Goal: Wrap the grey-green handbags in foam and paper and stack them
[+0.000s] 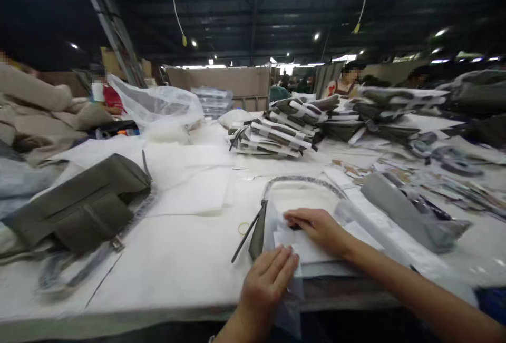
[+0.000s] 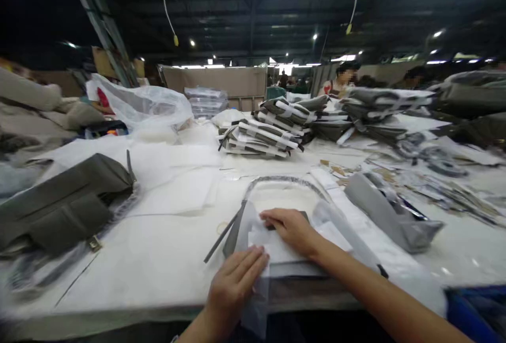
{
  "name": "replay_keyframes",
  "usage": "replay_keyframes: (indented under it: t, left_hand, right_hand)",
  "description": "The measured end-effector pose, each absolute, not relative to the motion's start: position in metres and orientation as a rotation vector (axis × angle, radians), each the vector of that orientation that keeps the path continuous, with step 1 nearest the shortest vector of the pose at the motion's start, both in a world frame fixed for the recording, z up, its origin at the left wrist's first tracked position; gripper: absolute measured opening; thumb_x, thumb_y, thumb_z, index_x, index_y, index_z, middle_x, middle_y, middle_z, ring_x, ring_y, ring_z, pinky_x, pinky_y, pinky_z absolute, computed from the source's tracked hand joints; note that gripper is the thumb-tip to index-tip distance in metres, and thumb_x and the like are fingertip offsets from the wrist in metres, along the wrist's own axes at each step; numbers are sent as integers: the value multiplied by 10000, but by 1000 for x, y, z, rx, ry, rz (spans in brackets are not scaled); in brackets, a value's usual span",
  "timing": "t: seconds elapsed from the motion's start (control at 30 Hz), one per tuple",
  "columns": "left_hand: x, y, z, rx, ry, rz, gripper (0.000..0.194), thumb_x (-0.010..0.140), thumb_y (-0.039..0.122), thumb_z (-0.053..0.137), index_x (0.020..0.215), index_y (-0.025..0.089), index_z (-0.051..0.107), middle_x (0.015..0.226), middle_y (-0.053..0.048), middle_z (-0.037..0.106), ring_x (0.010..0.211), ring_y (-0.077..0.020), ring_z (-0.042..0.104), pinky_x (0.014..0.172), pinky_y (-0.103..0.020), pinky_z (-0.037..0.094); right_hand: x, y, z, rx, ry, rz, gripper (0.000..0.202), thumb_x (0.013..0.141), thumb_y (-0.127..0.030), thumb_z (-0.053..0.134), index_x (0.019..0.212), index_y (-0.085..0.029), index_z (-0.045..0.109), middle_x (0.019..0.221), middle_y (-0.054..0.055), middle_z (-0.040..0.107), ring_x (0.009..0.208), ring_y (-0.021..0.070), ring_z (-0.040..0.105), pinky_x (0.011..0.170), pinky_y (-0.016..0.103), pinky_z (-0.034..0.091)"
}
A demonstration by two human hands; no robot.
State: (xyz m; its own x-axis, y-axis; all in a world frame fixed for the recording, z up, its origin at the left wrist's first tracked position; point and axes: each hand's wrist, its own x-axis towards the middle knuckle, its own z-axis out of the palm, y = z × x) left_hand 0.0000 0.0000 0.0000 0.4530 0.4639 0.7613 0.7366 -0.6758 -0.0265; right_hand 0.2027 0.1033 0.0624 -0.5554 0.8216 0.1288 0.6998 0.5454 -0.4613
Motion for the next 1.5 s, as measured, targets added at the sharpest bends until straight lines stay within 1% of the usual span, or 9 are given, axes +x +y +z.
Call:
replay_keyframes:
  t: [0.13,0.33,0.5,0.67,0.93,1.1,1.23,1.33,1.5]
  left_hand:
    - [0,0,2,-2331,-1010,-1101,336,1024,179,395,1269,167,624,1249,-45,686,1144,-187,647,911,-319,586]
    - [1,0,2,-2338,-1019,-1093,358,1032,172,357,1273,181,621,1270,-26,674,1155,-183,642,905,-318,588]
    - [2,0,6,-2332,-1007,-1100,367,1030,154,347,1266,174,626,1270,-27,673,1135,-188,655,894,-312,592]
    - [3,-5,9,-2298,-1001,-1137,340,1014,127,388,1227,170,648,1222,-32,700,1102,-189,672,901,-308,591]
    - [2,-11,8,-2314,-999,-1135,322,1012,142,415,1232,181,647,1215,-34,703,1102,-192,673,910,-315,585]
    - [3,-8,9,-2314,-970,-1158,335,1020,146,386,1229,183,646,1221,-23,700,1100,-182,673,896,-312,588]
    - [3,-6,8,-2328,-968,-1153,337,1018,146,386,1236,179,641,1237,-23,692,1114,-185,665,904,-317,584]
    - [2,-5,6,-2326,-970,-1158,329,1015,157,408,1256,177,631,1242,-31,690,1125,-190,659,911,-319,581]
    - [1,-4,6,-2338,-933,-1151,335,1015,142,396,1249,170,634,1223,-42,699,1125,-184,659,911,-310,579]
  right_hand:
    - [202,135,74,-1420,-2612,350,427,991,-387,369,1048,-184,740,1089,116,746,987,256,665,852,333,466]
    - [183,157,68,-1348,-2788,405,463,968,-396,417,751,-172,758,797,111,766,688,198,649,634,285,385]
    - [162,148,65,-1317,-2774,391,392,959,-338,428,860,-162,764,906,120,773,779,208,679,671,276,403]
    - [167,124,66,-1243,-2728,387,415,997,-308,346,1013,-167,736,1044,117,753,973,224,676,863,295,454]
    - [187,87,60,-1253,-2638,353,464,956,-192,327,1328,-73,579,1297,181,643,1183,295,597,1049,433,421]
    - [197,97,65,-1256,-2545,503,478,945,-196,330,1351,-176,581,1330,76,646,1206,212,601,1040,318,432]
    - [201,123,69,-1418,-2488,465,405,952,-319,383,1092,-164,731,1109,127,738,1014,257,656,903,329,460]
    - [200,140,69,-1410,-2578,540,365,917,-338,444,832,-160,751,852,94,751,776,204,623,733,282,433]
    - [196,157,69,-1390,-2679,683,436,909,-368,428,604,-150,650,540,-8,547,528,110,419,549,251,326]
